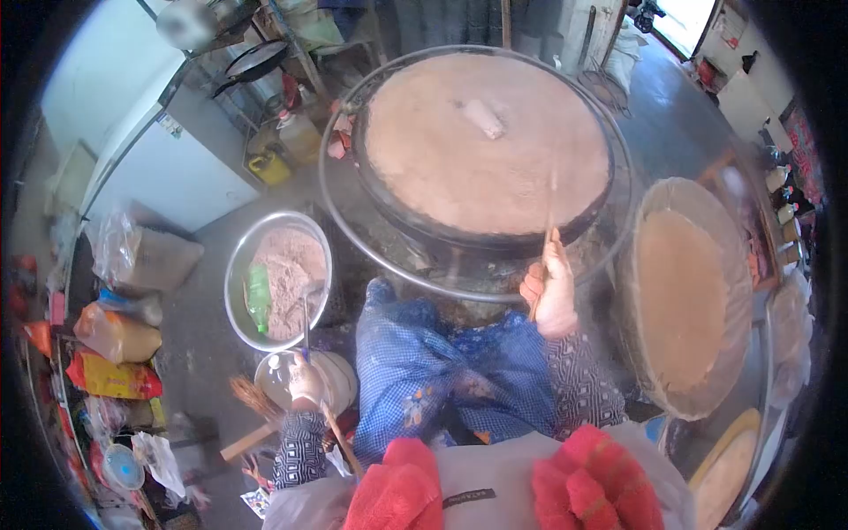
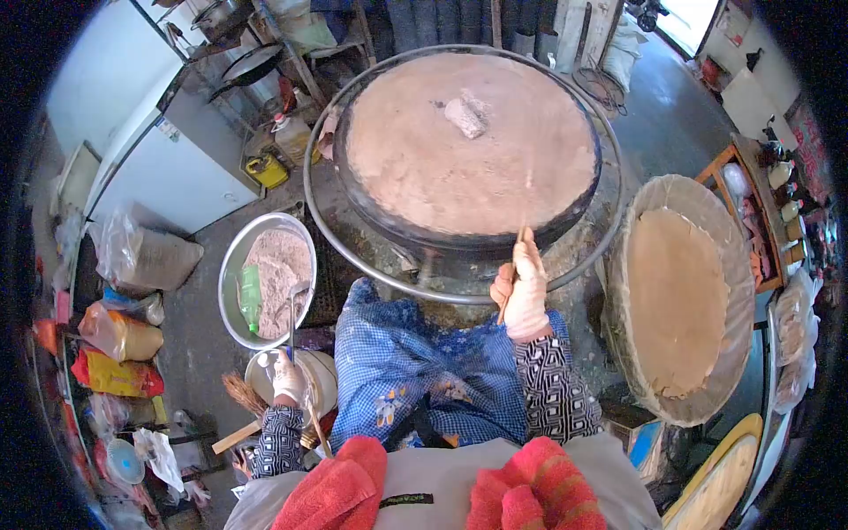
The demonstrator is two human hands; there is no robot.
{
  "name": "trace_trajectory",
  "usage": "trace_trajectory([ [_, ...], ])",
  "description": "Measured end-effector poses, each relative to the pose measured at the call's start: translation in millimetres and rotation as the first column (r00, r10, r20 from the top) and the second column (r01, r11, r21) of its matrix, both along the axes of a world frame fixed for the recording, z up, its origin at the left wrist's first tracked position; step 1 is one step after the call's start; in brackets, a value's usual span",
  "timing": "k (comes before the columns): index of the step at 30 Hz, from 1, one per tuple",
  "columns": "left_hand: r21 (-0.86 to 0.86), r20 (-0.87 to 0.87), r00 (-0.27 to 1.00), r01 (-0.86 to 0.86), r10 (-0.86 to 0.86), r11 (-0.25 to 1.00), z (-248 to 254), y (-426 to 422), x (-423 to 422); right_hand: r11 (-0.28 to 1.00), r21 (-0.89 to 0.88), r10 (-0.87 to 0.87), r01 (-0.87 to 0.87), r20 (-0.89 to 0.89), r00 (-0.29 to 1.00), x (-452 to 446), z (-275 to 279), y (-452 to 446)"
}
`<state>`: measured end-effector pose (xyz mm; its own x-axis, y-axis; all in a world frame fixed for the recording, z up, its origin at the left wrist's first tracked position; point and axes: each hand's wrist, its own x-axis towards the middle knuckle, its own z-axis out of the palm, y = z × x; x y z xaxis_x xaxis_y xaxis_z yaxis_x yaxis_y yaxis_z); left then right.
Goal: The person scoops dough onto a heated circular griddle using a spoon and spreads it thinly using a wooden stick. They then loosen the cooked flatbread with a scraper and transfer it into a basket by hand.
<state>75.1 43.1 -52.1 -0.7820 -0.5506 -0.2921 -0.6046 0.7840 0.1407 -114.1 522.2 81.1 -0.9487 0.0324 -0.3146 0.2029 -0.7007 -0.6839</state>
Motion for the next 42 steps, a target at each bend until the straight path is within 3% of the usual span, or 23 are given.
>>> trace_trajectory([
  [1, 0.032, -0.079, 0.997, 0.025, -0.022, 0.999, -2, 0, 2, 0.998, -0.044, -0.052, 0.053, 0.009, 0.999, 2, -2, 1],
  [2, 0.121, -0.135, 0.990, -0.014, 0.030, 0.993, 40, 33, -5, 1.000, -0.003, -0.026, 0.026, 0.055, 0.998, 1, -2, -1],
  [5, 0.166, -0.324, 0.941, -0.040, 0.093, 0.985, 28, 42, 14, 0.991, 0.117, 0.033, -0.058, 0.204, 0.978, 1, -2, -3],
  [9, 0.277, -0.567, 0.791, -0.077, 0.228, 0.958, 25, 49, 36, 0.963, 0.163, 0.175, -0.215, 0.227, 0.958, -8, -3, -14],
  [11, 0.500, -0.589, 0.718, -0.037, 0.371, 0.865, 8, 26, 37, 0.950, 0.198, 0.190, -0.243, 0.253, 0.949, -14, -1, -18],
  [14, 0.791, -0.530, 0.646, 0.142, 0.549, 0.595, 107, 64, -17, 0.924, 0.242, 0.232, -0.295, 0.259, 0.938, -23, 1, -23],
  [16, 0.652, -0.573, 0.736, 0.142, 0.361, 0.745, 136, 77, -50, 0.911, 0.258, 0.257, -0.322, 0.253, 0.932, -26, -4, -25],
  [17, 0.852, -0.446, 0.703, 0.143, 0.554, 0.504, 168, 110, -71, 0.923, 0.240, 0.246, -0.302, 0.237, 0.940, -26, -5, -24],
  [20, 0.902, -0.397, 0.794, 0.244, 0.461, 0.357, 184, 149, -134, 0.958, 0.162, 0.210, -0.237, 0.171, 0.963, -17, -5, -21],
  [22, 0.881, -0.466, 0.816, 0.391, 0.343, 0.266, 186, 177, -177, 0.986, 0.109, 0.103, -0.123, 0.168, 0.980, 7, -7, -34],
  [24, 0.813, -0.554, 0.796, 0.454, 0.243, 0.366, 178, 207, -216, 0.999, 0.018, 0.036, -0.039, 0.132, 0.991, 33, -7, -41],
  [25, 0.699, -0.665, 0.733, 0.544, 0.142, 0.465, 161, 217, -238, 1.000, -0.001, -0.002, 0.002, 0.144, 0.990, 44, -12, -43],
  [27, 0.625, -0.659, 0.752, 0.544, 0.004, 0.559, 158, 241, -255, 1.000, 0.010, 0.012, -0.014, 0.162, 0.987, 60, -16, -44],
  [29, 0.599, -0.579, 0.808, 0.509, -0.104, 0.619, 147, 262, -263, 0.996, 0.017, 0.082, -0.088, 0.220, 0.972, 66, -17, -44],
  [32, 0.678, -0.507, 0.858, 0.455, -0.080, 0.577, 154, 299, -238, 0.981, -0.110, 0.180, -0.160, 0.208, 0.961, 65, -20, -53],
  [33, 0.765, -0.452, 0.892, 0.397, -0.017, 0.507, 153, 309, -233, 0.966, -0.161, 0.227, -0.204, 0.146, 0.963, 61, -22, -55],
  [35, 0.899, -0.379, 0.915, 0.330, 0.136, 0.286, 139, 326, -229, 0.989, 0.010, 0.147, -0.149, 0.082, 0.986, 49, -40, -70],
  [36, 0.966, -0.260, 0.912, 0.248, 0.317, 0.079, 168, 339, -218, 0.992, 0.054, 0.112, -0.114, 0.036, 0.993, 44, -48, -77],
  [38, 0.949, -0.219, 0.913, 0.281, 0.343, -0.142, 177, 338, -220, 0.988, 0.137, 0.088, -0.079, -0.066, 0.994, 36, -62, -83],
  [41, 0.786, -0.016, 0.944, 0.215, 0.329, -0.579, 195, 313, -231, 0.938, 0.187, 0.288, -0.291, 0.039, 0.957, 40, 10, -52],
  [42, 0.689, 0.060, 0.956, 0.168, 0.287, -0.705, 194, 299, -235, 0.937, 0.236, 0.255, -0.257, 0.038, 0.966, 44, 18, -41],
])
